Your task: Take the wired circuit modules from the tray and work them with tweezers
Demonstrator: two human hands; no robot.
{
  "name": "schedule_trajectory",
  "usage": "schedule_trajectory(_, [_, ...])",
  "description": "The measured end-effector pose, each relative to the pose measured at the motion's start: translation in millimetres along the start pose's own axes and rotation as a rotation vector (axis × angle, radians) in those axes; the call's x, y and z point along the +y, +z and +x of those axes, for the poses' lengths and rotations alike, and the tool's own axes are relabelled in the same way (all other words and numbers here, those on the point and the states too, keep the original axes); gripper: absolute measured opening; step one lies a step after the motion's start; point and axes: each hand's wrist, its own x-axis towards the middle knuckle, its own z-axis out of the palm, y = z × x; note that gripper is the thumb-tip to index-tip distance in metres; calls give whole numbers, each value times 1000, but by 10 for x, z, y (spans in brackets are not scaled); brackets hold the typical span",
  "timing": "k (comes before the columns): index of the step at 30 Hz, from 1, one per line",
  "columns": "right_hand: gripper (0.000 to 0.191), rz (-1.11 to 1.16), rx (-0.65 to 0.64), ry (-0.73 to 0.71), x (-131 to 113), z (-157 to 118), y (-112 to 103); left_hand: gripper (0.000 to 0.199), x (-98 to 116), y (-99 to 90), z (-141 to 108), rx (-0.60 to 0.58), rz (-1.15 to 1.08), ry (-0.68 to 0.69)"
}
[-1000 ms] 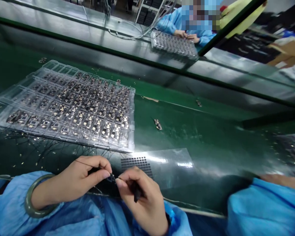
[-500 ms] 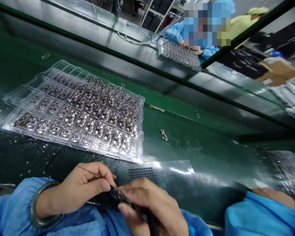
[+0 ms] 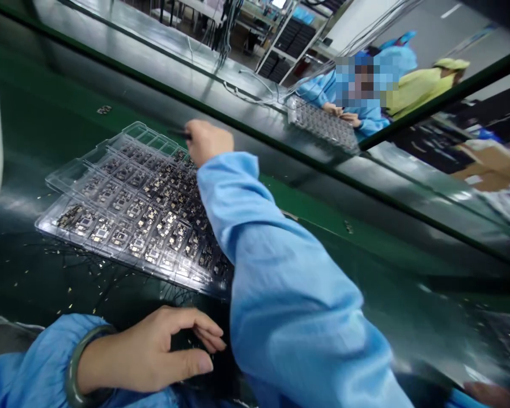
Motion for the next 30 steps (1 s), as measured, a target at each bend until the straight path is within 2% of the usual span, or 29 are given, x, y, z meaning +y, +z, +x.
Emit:
schedule_trajectory(2, [29,-116,-156,-113,-160,96,189,29,-9,-16,6,32,8,-14])
schedule_trajectory(4, [24,-155,-247,-140,-244,135,328,28,-14,-26,12,34,10,-23])
schedule_trajectory(7, [24,-140,-284,-124,-234,146,442,29,-11,-28,20,-9,-9,-31])
schedule_trajectory(10, [26,-142,-305,-96,-198,112,462,29,-22,-14,18,-54,15,-55])
schedule_trajectory(13, [34,-154,-310,-69,-228,63,390,29,-66,1,2,-65,54,-94])
schedule_trajectory(16, [64,-166,-252,-47,-219,12,181,29,-120,-3,-19,-54,54,-156])
schedule_trajectory(17, [63,-168,-218,-37,-179,-24,73,29,-133,-6,-26,-43,56,-172])
schedule_trajectory(18, [54,-170,-181,-25,-113,-80,-52,28,-141,-9,-32,-29,60,-182])
schedule_trajectory(20, [32,-172,-99,28,110,-269,-331,26,-144,-4,-45,-1,72,-188])
schedule_trajectory(22, [28,-198,-58,142,455,-564,-603,24,-134,20,-56,38,88,-196])
schedule_trajectory(25, [34,-274,-63,520,1128,-1153,-909,21,-120,86,-56,136,94,-212])
schedule_trajectory(27, [41,-313,-143,803,1583,-1581,-1018,20,-121,131,-43,188,80,-215])
schedule_trajectory(29, [48,-315,-206,936,1963,-1976,-1043,21,-133,159,-19,218,75,-223])
schedule_trajectory(30, [41,-312,-224,984,2113,-2145,-1024,21,-143,165,-4,227,81,-230])
